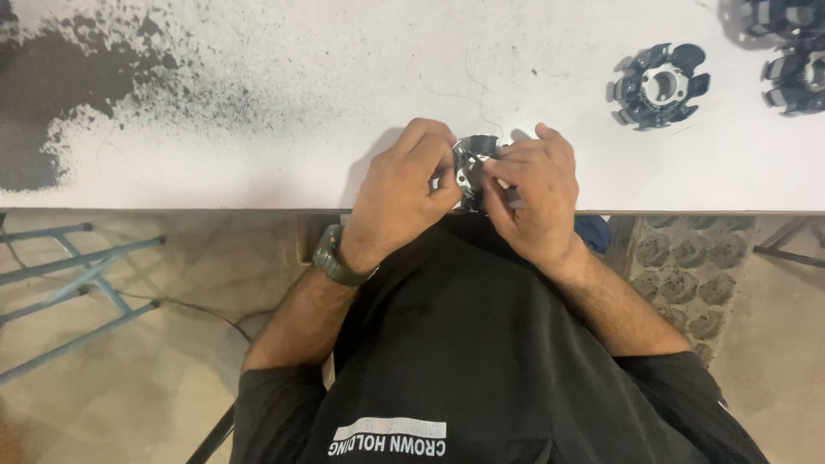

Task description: The person sits at a white workbench and sands black clutch shoe components one at a time using a small sanding block, rubbing the block along the edges of each part, then sets the finished part aside and picks up the next one.

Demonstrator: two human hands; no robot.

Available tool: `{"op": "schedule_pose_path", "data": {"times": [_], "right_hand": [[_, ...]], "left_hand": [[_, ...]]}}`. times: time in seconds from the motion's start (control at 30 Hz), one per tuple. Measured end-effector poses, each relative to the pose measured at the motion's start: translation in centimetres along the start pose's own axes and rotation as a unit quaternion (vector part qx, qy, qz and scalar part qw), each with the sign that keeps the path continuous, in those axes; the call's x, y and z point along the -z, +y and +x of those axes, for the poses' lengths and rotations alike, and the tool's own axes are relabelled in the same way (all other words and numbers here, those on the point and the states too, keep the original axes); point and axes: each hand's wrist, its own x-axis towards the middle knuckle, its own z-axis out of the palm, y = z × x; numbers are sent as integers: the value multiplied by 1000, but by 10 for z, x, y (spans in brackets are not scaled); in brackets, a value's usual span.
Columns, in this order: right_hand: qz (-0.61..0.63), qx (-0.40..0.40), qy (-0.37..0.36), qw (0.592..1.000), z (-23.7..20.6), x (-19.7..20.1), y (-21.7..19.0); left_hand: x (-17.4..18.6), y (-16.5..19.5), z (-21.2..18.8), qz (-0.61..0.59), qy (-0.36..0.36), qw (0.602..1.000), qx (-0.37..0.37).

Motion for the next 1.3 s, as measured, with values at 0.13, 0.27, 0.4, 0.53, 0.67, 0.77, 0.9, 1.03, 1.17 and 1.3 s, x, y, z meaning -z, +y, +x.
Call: {"op": "schedule_pose_path", "data": {"times": [0.13, 0.27, 0.4, 0.53, 0.67, 0.77, 0.9, 1.03, 1.17, 1.3], "right_hand": [[2, -49, 67, 997, 5, 23, 13], [-71, -90, 55, 992, 23, 38, 32], [-58, -49, 43, 996, 21, 30, 9], [-36, -62, -124, 990, 7, 22, -14], [-25, -60, -146, 987, 0, 23, -8], [-44, -66, -107, 991, -3, 37, 2], [-135, -143, 50, 979, -5, 82, 31], [-227, -188, 73, 953, 2, 107, 63], [-175, -262, 42, 948, 7, 94, 72], [-132, -280, 54, 949, -1, 92, 74]], "left_hand": [[11, -5, 3, -26, -1, 998, 59], [29, -17, 5, 54, 38, 997, 29], [46, -31, 2, 66, 86, 993, 39], [47, -38, -5, -24, 108, 991, 79], [44, -39, -5, -40, 96, 991, 84], [46, -38, -4, -19, 91, 993, 77], [46, -38, -3, -18, 88, 993, 72], [44, -41, 0, 14, 77, 994, 78], [43, -40, 0, 13, 70, 994, 78], [43, -36, 1, 19, 72, 994, 82]]}}
